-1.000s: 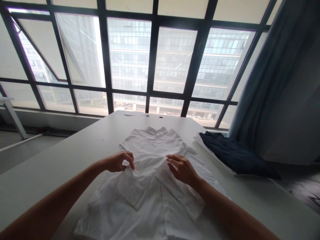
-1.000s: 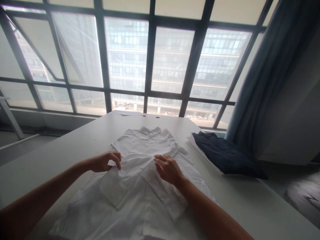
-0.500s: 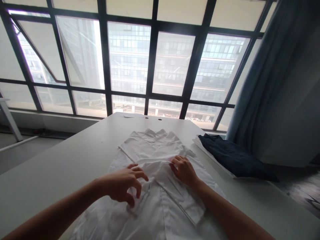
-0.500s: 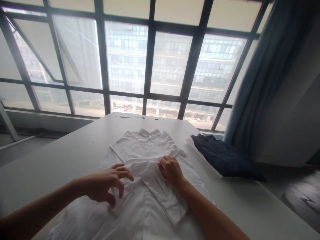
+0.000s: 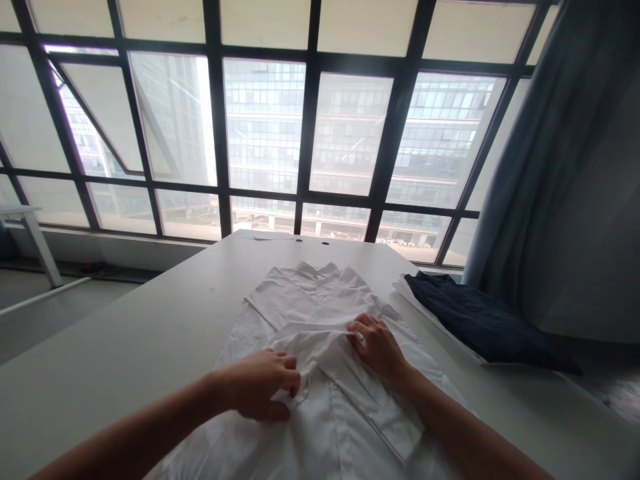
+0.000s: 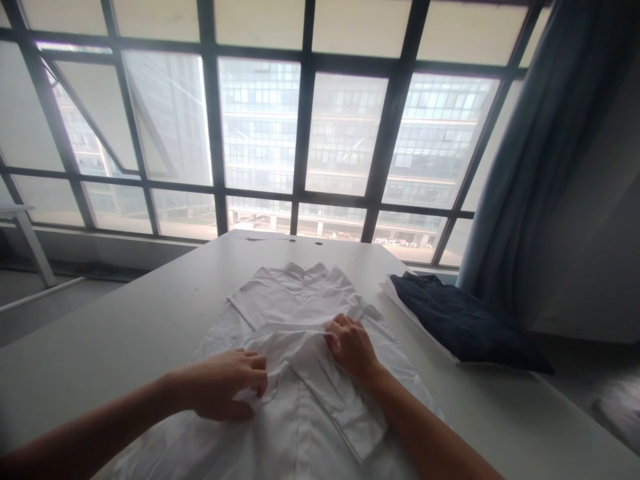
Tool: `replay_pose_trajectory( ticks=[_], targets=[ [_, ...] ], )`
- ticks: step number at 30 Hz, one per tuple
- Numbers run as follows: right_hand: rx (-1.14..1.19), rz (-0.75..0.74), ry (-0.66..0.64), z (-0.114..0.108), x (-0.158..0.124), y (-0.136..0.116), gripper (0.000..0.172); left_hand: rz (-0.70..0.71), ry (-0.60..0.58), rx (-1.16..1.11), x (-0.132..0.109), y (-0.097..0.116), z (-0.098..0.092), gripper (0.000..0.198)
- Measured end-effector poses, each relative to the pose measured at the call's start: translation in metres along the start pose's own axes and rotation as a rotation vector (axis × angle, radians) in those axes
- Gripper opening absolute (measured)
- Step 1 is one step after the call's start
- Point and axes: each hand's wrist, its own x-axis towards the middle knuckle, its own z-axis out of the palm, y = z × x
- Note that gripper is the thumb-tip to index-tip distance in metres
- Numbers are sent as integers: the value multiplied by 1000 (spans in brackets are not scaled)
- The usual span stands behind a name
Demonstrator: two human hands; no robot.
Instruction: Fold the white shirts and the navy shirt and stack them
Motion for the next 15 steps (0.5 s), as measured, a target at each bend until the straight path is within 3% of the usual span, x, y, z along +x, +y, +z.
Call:
replay_pose_trajectory(
  ticks=[3,6,11,12,13,15],
  targets=[
    [6,14,-17,0,0,0,20,24,61,-66,-6,-5,-10,11],
    [-5,23,-37,-2,0,0,28,20,64,-303,-19,-15,-26,9],
    [-57,28,-74,-4,2,-1,31,-5,-281,-729,-30,-23,-41,39],
    [-71,36,-74,-4,3,1,31,-8,-302,-784,-28,-24,-40,45],
    [-86,44,-75,-3,4,3,31,-19,-268,-804,-26,-26,-37,50],
    [-119,69,-81,-3,6,10,31,-82,-62,-695,-20,-32,-29,52]
  ],
)
